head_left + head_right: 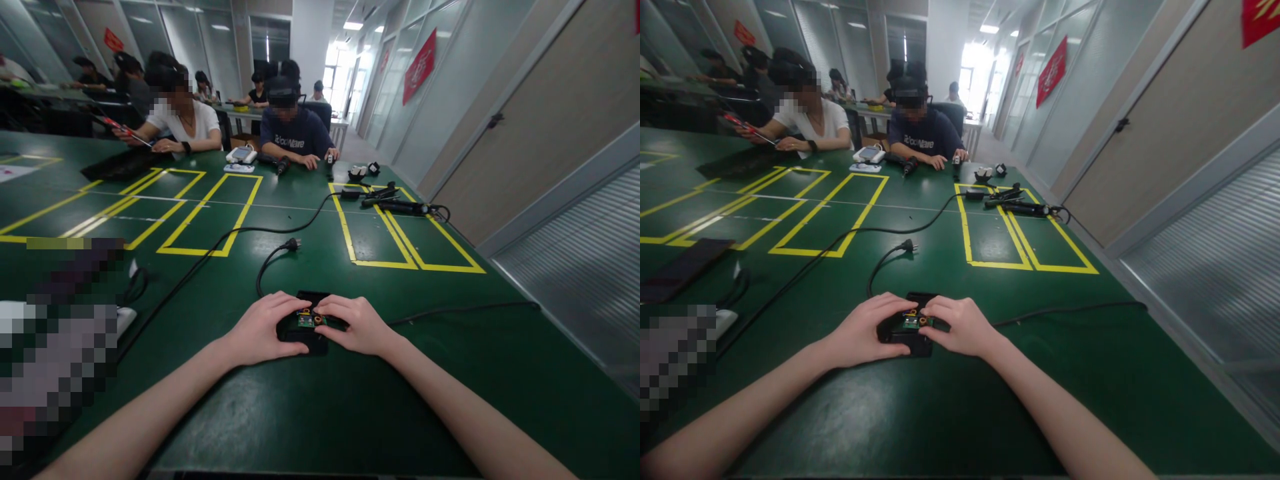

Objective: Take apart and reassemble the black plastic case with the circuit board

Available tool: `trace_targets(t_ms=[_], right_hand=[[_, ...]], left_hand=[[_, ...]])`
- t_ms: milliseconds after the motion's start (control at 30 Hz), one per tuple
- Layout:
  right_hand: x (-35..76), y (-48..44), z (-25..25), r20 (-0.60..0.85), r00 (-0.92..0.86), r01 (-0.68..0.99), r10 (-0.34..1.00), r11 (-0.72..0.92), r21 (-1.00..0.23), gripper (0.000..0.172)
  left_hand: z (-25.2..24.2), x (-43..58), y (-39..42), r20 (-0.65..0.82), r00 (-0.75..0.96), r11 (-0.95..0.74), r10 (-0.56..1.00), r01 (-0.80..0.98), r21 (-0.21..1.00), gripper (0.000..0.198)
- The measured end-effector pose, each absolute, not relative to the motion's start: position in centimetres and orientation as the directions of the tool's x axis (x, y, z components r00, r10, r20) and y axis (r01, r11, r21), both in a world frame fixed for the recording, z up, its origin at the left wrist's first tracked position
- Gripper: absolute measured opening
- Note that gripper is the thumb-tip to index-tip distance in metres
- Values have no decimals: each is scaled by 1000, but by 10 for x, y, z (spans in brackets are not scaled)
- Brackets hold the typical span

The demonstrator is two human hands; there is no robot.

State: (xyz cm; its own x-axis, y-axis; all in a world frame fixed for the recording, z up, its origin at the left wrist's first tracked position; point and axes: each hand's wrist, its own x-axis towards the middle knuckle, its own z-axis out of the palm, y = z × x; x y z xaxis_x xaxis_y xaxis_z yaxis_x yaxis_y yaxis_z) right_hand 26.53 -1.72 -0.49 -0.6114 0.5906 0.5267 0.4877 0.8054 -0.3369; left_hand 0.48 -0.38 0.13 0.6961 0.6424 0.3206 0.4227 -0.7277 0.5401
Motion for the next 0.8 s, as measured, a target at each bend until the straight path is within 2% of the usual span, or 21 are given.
trace_targets(t_ms=[167,300,433,567,800], right_hand=[[268,-13,-11,482,-580,549,657,752,-365,23],[268,-12,-13,412,-497,633,763,644,-429,51],[266,-16,-7,394,-479,590,784,620,-517,56],[261,-23,-2,356,-500,591,789,612,-526,69],[255,-25,-6,363,-454,634,814,581,-511,59]], left_hand=[[1,7,-4,348,670,-729,656,443,522,60],[0,9,-2,375,630,-715,680,458,528,35],[0,9,1,406,609,-721,681,460,519,22],[1,8,3,405,605,-721,685,488,491,19],[2,6,5,396,602,-716,693,512,475,19]])
